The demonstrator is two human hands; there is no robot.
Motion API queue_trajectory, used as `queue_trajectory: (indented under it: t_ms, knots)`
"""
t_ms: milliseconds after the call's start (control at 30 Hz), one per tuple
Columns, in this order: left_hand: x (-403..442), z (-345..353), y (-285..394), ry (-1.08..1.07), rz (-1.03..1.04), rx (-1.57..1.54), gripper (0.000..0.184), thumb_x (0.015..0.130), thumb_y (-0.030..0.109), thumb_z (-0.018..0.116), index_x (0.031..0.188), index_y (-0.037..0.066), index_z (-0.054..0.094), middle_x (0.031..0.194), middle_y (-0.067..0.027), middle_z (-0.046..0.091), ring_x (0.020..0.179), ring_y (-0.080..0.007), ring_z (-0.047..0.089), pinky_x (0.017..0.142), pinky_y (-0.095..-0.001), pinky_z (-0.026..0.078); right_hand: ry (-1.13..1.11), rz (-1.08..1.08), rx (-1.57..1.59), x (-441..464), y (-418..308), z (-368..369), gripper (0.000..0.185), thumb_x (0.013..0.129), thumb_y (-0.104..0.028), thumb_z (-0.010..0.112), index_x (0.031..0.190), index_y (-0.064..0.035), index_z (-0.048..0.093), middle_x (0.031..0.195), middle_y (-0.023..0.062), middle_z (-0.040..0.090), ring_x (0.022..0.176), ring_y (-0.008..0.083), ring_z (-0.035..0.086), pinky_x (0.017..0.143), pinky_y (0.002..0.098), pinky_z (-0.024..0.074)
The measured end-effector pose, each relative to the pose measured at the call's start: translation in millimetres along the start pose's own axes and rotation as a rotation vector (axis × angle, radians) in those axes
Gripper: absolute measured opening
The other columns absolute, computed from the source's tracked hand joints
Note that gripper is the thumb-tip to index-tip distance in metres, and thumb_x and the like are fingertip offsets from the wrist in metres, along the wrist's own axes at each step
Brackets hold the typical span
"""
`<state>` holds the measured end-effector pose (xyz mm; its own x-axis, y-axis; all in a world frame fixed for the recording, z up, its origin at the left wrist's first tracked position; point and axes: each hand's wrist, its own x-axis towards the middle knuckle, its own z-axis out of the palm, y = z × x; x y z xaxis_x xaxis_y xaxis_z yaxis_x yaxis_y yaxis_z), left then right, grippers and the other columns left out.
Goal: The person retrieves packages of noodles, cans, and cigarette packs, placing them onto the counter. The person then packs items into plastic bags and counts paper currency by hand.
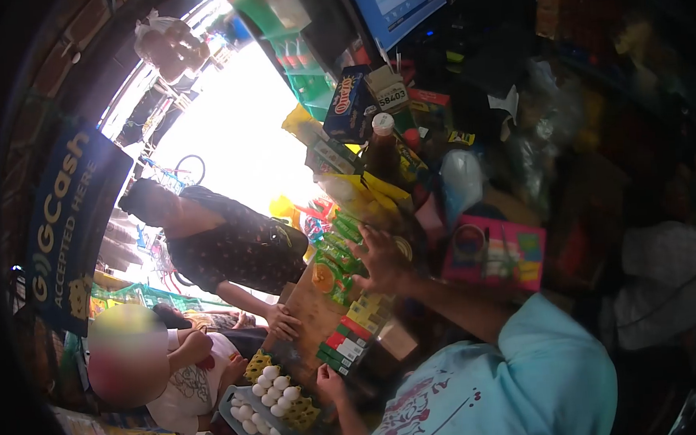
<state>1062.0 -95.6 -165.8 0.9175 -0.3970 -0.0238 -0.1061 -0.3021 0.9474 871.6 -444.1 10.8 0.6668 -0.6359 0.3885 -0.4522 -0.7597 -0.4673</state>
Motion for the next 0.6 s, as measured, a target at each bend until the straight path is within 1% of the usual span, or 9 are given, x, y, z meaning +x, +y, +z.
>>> queue_trajectory:
  t_ms: [100, 167, 200, 233, 267, 367, 500, 600]
  knots:
    - [-1, -2, 8, -0.029, -0.022, 0.043, 0.018, 0.104, 0.011, 0.061, 0.096, -0.004, 0.069, 0.085, -0.0036, 0.069, 0.077, -0.0097, 0.060, 0.074, -0.0287, 0.051, -0.001, 0.013, -0.037, 0, 0, 6, 0.078, 0.083, -0.045, 0.079, 0.148, -0.0084, 0.054, 0.156, 0.0298, 0.039, 0.149, 0.0409, 0.036, 0.122, 0.0554, 0.0270]
    - [2, -1, 14, -0.034, 0.011, 0.082, 0.018, 0.103, 0.010, 0.062, 0.096, -0.005, 0.069, 0.086, -0.0045, 0.069, 0.077, -0.0106, 0.060, 0.074, -0.0291, 0.051, -0.017, 0.012, -0.058, -2, 2, 10, 0.077, 0.083, -0.045, 0.078, 0.147, -0.0090, 0.056, 0.155, 0.0288, 0.041, 0.149, 0.0395, 0.037, 0.122, 0.0551, 0.0267]
    - [-1, -5, 16, -0.037, 0.019, 0.111, 0.018, 0.103, 0.010, 0.062, 0.095, -0.005, 0.069, 0.086, -0.0050, 0.069, 0.078, -0.0110, 0.060, 0.075, -0.0292, 0.051, -0.033, 0.011, -0.061, -3, 1, 10, 0.077, 0.084, -0.045, 0.078, 0.147, -0.0082, 0.055, 0.156, 0.0293, 0.041, 0.148, 0.0398, 0.037, 0.123, 0.0555, 0.0257]
    - [-4, -4, 19, -0.022, 0.016, 0.067, 0.017, 0.101, 0.010, 0.064, 0.094, -0.005, 0.070, 0.086, -0.0050, 0.069, 0.079, -0.0117, 0.061, 0.075, -0.0294, 0.051, -0.052, 0.007, -0.065, -3, 3, 9, 0.077, 0.084, -0.046, 0.077, 0.147, -0.0075, 0.055, 0.156, 0.0297, 0.041, 0.148, 0.0402, 0.037, 0.123, 0.0558, 0.0248]
    - [-9, -8, 17, -0.020, -0.003, 0.053, 0.017, 0.101, 0.010, 0.064, 0.094, -0.005, 0.070, 0.085, -0.0048, 0.069, 0.078, -0.0115, 0.060, 0.075, -0.0293, 0.051, -0.064, -0.003, -0.071, -2, 1, 7, 0.078, 0.085, -0.046, 0.076, 0.148, -0.0068, 0.054, 0.156, 0.0301, 0.041, 0.148, 0.0406, 0.037, 0.124, 0.0562, 0.0238]
    - [-1, -1, 13, 0.010, -0.003, -0.013, 0.016, 0.100, 0.009, 0.065, 0.094, -0.004, 0.070, 0.083, -0.0032, 0.068, 0.075, -0.0106, 0.060, 0.072, -0.0285, 0.050, -0.059, -0.005, -0.081, -2, -2, 3, 0.076, 0.086, -0.046, 0.075, 0.147, -0.0064, 0.054, 0.156, 0.0299, 0.041, 0.148, 0.0403, 0.038, 0.123, 0.0567, 0.0260]
    - [1, 2, 14, 0.028, 0.003, 0.013, 0.016, 0.099, 0.010, 0.065, 0.092, -0.004, 0.070, 0.081, -0.0022, 0.068, 0.073, -0.0095, 0.059, 0.070, -0.0275, 0.050, -0.066, -0.007, -0.118, -1, -4, 1, 0.076, 0.086, -0.048, 0.074, 0.147, -0.0067, 0.054, 0.156, 0.0293, 0.042, 0.147, 0.0398, 0.039, 0.123, 0.0568, 0.0269]
    - [-4, 3, 20, 0.024, -0.110, -0.068, 0.016, 0.099, 0.009, 0.065, 0.090, -0.004, 0.070, 0.080, -0.0022, 0.068, 0.073, -0.0096, 0.059, 0.070, -0.0278, 0.050, -0.063, -0.016, -0.140, -2, -3, 2, 0.076, 0.086, -0.049, 0.074, 0.147, -0.0073, 0.055, 0.155, 0.0283, 0.043, 0.147, 0.0393, 0.040, 0.122, 0.0565, 0.0279]
